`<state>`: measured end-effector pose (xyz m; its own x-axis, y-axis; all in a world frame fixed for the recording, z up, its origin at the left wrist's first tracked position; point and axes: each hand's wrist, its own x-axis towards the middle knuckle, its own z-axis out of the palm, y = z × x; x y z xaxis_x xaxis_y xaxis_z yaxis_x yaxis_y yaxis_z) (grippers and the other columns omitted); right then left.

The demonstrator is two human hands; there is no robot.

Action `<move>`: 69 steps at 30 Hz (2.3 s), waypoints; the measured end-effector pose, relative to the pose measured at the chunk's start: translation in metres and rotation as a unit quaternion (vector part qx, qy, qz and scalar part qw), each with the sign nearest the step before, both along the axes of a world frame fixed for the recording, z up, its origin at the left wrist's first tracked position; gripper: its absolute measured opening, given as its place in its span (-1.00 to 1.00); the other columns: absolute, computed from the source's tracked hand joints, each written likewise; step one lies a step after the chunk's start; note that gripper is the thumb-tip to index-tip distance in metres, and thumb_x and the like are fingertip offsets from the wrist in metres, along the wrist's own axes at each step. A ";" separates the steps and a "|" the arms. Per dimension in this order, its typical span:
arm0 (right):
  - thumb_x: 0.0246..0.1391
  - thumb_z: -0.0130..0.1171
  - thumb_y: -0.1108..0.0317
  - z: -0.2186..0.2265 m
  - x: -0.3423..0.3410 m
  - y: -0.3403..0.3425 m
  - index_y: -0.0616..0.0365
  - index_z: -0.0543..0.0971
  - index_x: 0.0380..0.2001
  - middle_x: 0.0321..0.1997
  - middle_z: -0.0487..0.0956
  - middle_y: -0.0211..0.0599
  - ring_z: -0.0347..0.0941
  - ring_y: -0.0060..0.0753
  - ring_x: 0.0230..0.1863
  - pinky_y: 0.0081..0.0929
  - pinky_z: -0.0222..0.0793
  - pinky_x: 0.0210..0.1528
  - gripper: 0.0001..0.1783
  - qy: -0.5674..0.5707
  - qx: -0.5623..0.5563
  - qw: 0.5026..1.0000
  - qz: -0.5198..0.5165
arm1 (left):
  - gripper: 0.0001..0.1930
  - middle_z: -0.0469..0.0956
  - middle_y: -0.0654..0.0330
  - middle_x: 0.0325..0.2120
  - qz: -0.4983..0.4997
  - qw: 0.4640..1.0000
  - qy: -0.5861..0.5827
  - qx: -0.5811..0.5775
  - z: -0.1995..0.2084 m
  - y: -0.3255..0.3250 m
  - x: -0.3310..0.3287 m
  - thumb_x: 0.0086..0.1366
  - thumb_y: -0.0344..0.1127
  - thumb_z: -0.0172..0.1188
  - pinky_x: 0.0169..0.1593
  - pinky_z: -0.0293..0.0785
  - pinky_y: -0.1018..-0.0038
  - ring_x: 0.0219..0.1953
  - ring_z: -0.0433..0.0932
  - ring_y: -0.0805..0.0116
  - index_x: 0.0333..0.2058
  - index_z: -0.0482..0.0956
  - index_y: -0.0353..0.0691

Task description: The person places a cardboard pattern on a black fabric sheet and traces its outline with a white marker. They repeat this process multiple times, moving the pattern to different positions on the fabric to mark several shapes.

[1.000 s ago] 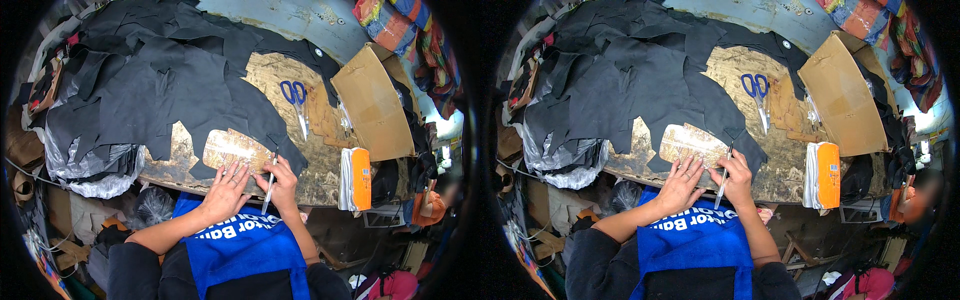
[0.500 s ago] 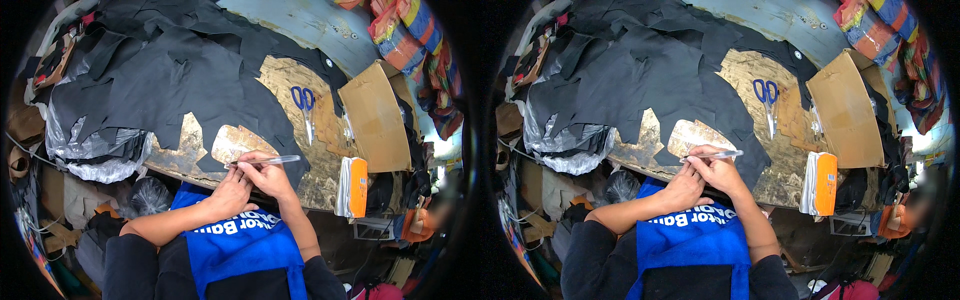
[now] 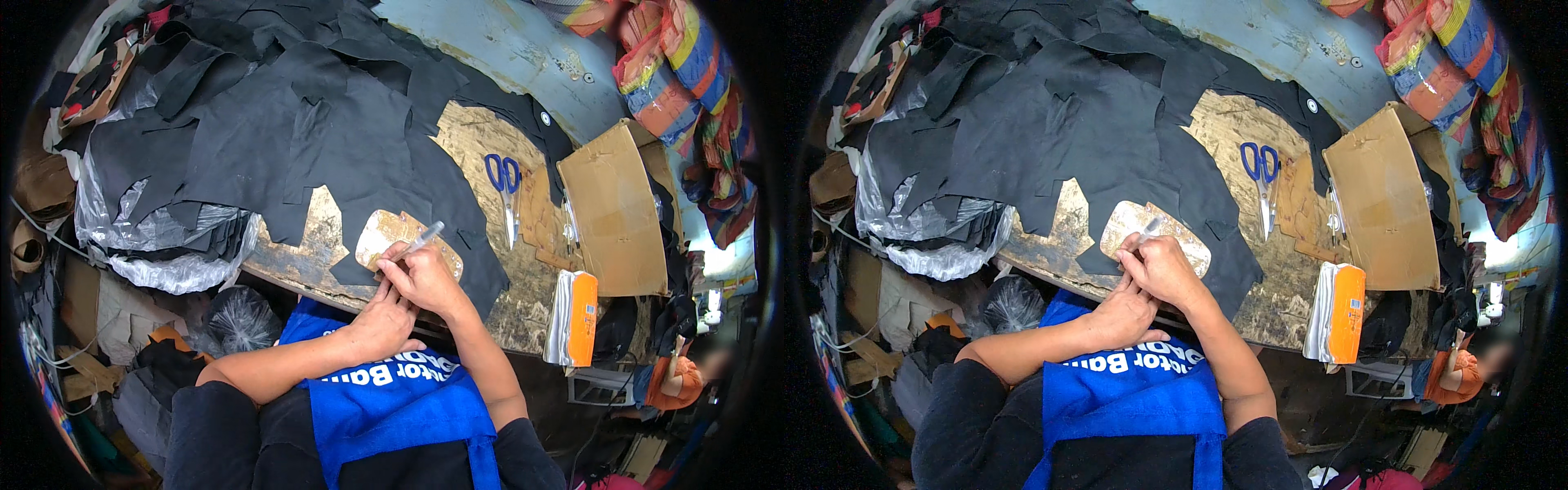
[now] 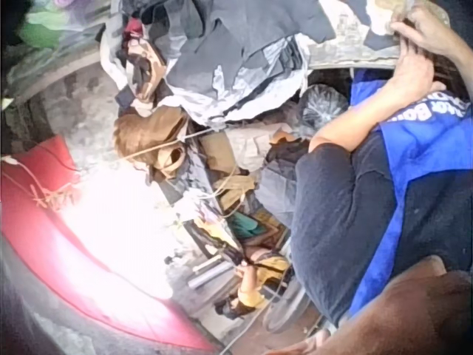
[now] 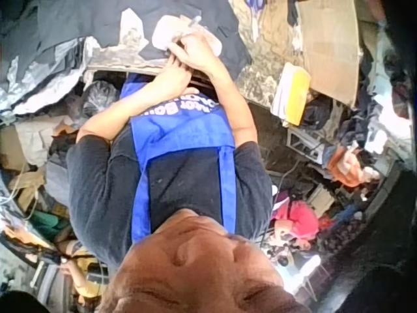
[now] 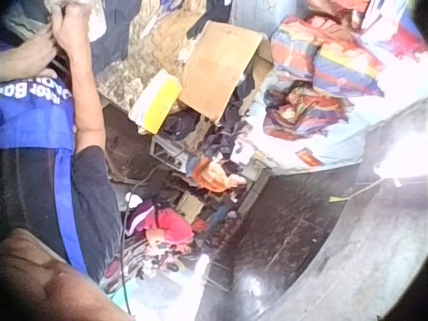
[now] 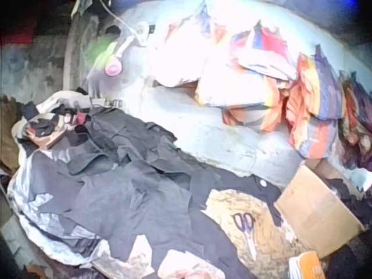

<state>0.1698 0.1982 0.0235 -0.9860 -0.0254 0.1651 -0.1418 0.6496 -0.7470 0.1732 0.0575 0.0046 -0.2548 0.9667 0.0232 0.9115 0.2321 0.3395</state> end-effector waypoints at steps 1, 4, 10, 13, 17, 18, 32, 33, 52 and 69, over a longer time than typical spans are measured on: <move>-0.01 0.20 0.32 0.001 -0.005 -0.002 0.38 0.56 -0.64 -0.71 0.47 0.05 0.47 0.01 -0.61 -0.24 0.37 -0.50 -0.70 0.010 -0.019 1.000 0.009 | -0.15 0.29 -0.30 0.05 -0.002 1.000 -0.017 0.000 0.000 0.000 0.000 0.13 0.19 0.11 0.31 -0.19 -0.09 0.25 0.04 -0.25 0.07 0.29 -0.60; -0.02 0.19 0.33 0.004 -0.019 -0.014 0.36 0.56 -0.63 -0.70 0.48 0.03 0.48 0.02 -0.60 -0.24 0.38 -0.47 -0.72 0.009 0.009 1.000 0.021 | -0.14 0.31 -0.28 0.05 -0.013 0.999 -0.047 -0.022 0.001 0.002 -0.001 0.11 0.19 0.13 0.30 -0.15 -0.08 0.24 0.06 -0.24 0.06 0.30 -0.61; -0.03 0.17 0.36 0.012 -0.044 -0.024 0.32 0.57 -0.56 -0.68 0.50 0.01 0.50 0.02 -0.58 -0.27 0.41 -0.45 -0.80 0.018 -0.021 0.998 -0.051 | -0.16 0.25 -0.25 0.10 -0.003 1.000 -0.027 0.012 0.006 0.001 -0.002 0.07 0.16 0.20 0.29 -0.11 -0.05 0.25 0.04 -0.21 0.03 0.32 -0.60; -0.06 0.20 0.35 0.014 -0.057 -0.019 0.31 0.57 -0.54 -0.66 0.52 0.02 0.53 -0.01 -0.56 -0.27 0.41 -0.47 -0.80 0.020 -0.021 0.991 -0.130 | -0.16 0.23 -0.24 0.11 0.017 0.999 -0.006 0.049 0.010 0.002 -0.004 0.04 0.15 0.23 0.26 -0.04 -0.01 0.26 0.03 -0.20 0.02 0.34 -0.59; -0.04 0.19 0.37 0.010 -0.068 -0.012 0.32 0.57 -0.55 -0.67 0.51 0.02 0.52 -0.01 -0.57 -0.29 0.41 -0.49 -0.81 0.033 -0.004 0.976 -0.215 | -0.16 0.25 -0.20 0.10 0.025 0.999 -0.016 0.039 0.015 0.006 -0.011 0.00 0.15 0.27 0.20 0.07 0.08 0.24 0.06 -0.16 0.02 0.35 -0.56; -0.03 0.19 0.37 0.009 -0.069 -0.011 0.32 0.57 -0.55 -0.69 0.50 0.00 0.51 -0.10 -0.61 -0.34 0.39 -0.52 -0.81 0.059 -0.011 0.975 -0.215 | -0.16 0.26 -0.18 0.10 0.025 0.999 -0.020 0.023 0.016 0.008 -0.013 -0.01 0.15 0.28 0.18 0.10 0.10 0.23 0.08 -0.14 0.02 0.36 -0.55; 0.01 0.14 0.45 0.001 -0.054 0.024 0.36 0.52 -0.54 -0.57 0.54 0.05 0.52 0.02 -0.51 -0.27 0.40 -0.43 -0.84 0.062 -0.048 0.975 -0.206 | -0.11 0.24 -0.02 0.16 0.059 0.995 -0.079 0.002 0.025 0.020 -0.030 -0.12 0.05 0.39 0.11 0.21 0.15 0.12 0.21 0.06 0.12 0.30 -0.39; 0.02 0.14 0.46 -0.001 -0.054 0.023 0.37 0.52 -0.55 -0.56 0.54 0.05 0.52 0.02 -0.51 -0.27 0.39 -0.43 -0.84 0.066 -0.054 0.975 -0.204 | -0.11 0.23 -0.01 0.16 0.060 0.995 -0.082 -0.002 0.026 0.020 -0.031 -0.12 0.05 0.40 0.11 0.22 0.15 0.12 0.21 0.06 0.12 0.29 -0.38; 0.11 0.13 0.45 0.006 0.074 0.039 0.33 0.51 -0.42 -0.53 0.58 -0.14 0.53 -0.47 -0.53 -0.57 0.38 -0.49 -0.86 0.047 -0.005 0.940 -0.338 | -0.33 0.35 -0.13 0.10 -0.009 0.991 -0.129 -0.011 0.030 0.031 -0.064 0.15 0.13 0.14 0.11 0.33 0.19 0.03 0.34 -0.15 0.02 0.43 -0.37; 0.05 0.20 0.40 0.001 0.042 -0.031 0.23 0.57 -0.37 -0.43 0.59 -0.15 0.55 -0.17 -0.41 -0.41 0.44 -0.32 -0.88 0.091 -0.045 0.990 -0.100 | -0.18 0.45 -0.02 -0.09 0.066 0.827 -0.544 -0.131 0.035 0.039 -0.125 0.27 0.42 -0.36 -0.16 0.48 0.48 -0.19 0.44 0.30 0.15 0.37 -0.17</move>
